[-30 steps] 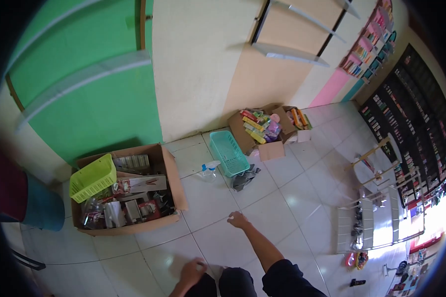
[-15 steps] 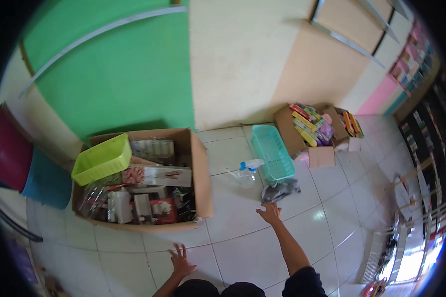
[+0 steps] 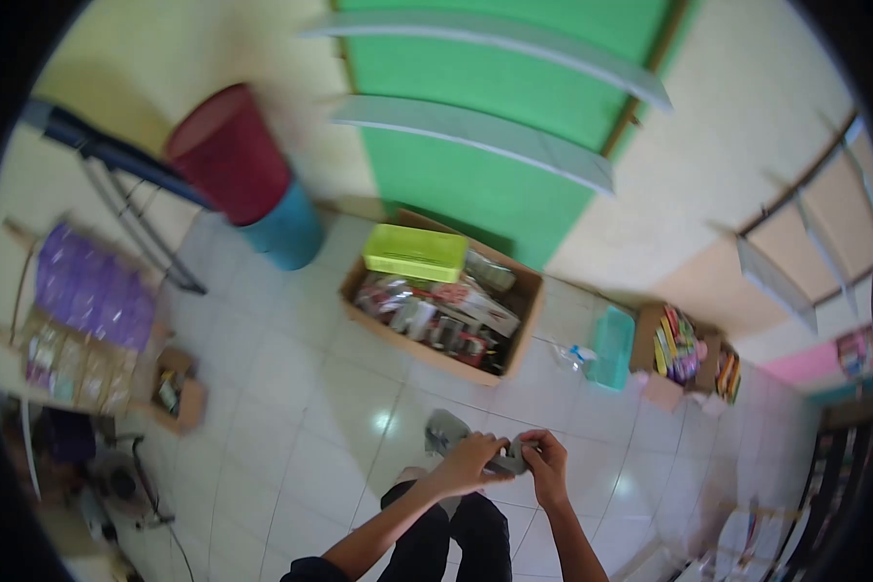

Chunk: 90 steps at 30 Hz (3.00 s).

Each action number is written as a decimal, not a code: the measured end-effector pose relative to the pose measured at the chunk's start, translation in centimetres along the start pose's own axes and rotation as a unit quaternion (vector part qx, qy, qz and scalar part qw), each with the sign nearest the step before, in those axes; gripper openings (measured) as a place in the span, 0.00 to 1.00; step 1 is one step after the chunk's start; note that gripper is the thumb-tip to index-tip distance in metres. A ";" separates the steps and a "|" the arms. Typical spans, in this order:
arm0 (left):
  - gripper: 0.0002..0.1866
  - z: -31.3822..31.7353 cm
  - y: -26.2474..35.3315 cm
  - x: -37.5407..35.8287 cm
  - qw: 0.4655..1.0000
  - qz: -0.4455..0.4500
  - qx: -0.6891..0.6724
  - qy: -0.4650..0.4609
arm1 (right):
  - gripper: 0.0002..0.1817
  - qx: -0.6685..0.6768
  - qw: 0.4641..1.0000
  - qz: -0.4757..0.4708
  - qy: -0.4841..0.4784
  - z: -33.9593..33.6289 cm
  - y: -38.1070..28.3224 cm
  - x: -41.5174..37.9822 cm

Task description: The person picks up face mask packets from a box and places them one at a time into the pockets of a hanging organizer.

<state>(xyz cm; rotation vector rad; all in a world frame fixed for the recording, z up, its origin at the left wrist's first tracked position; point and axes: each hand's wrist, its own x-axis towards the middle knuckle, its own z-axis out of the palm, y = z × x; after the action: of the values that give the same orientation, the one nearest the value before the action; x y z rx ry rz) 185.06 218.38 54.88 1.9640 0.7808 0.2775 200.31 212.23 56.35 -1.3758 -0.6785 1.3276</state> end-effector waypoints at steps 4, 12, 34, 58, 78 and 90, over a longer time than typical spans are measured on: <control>0.28 -6.1 6.3 -10.7 0.966 -0.116 -0.230 -0.022 | 0.15 0.088 0.984 0.113 -0.105 8.2 -7.5 -5.6; 0.24 -8.2 8.0 -31.2 0.968 -0.089 -0.161 0.172 | 0.17 0.128 0.953 0.148 -0.232 24.4 -12.2 -11.8; 0.27 -29.9 -5.4 -64.3 0.796 -0.290 -0.005 0.531 | 0.21 -0.049 0.859 0.426 -0.280 64.8 6.5 -19.8; 0.32 -40.9 -67.4 -84.9 0.833 -0.476 0.110 0.261 | 0.19 -0.088 0.860 0.482 -0.141 94.1 43.3 -10.5; 0.26 -44.0 -87.4 -69.8 0.876 -0.228 0.231 0.356 | 0.19 -0.296 0.925 0.078 -0.224 94.9 76.4 6.0; 0.24 -51.5 -68.3 -79.7 0.715 -0.120 -0.404 0.558 | 0.24 0.065 0.946 0.281 -0.147 94.7 51.5 -2.6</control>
<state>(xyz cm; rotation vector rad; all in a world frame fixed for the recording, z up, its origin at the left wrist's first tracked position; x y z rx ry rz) 70.62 227.11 32.70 0.6739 1.3267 1.4530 97.32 223.08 26.23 -1.3255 -0.3868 2.0227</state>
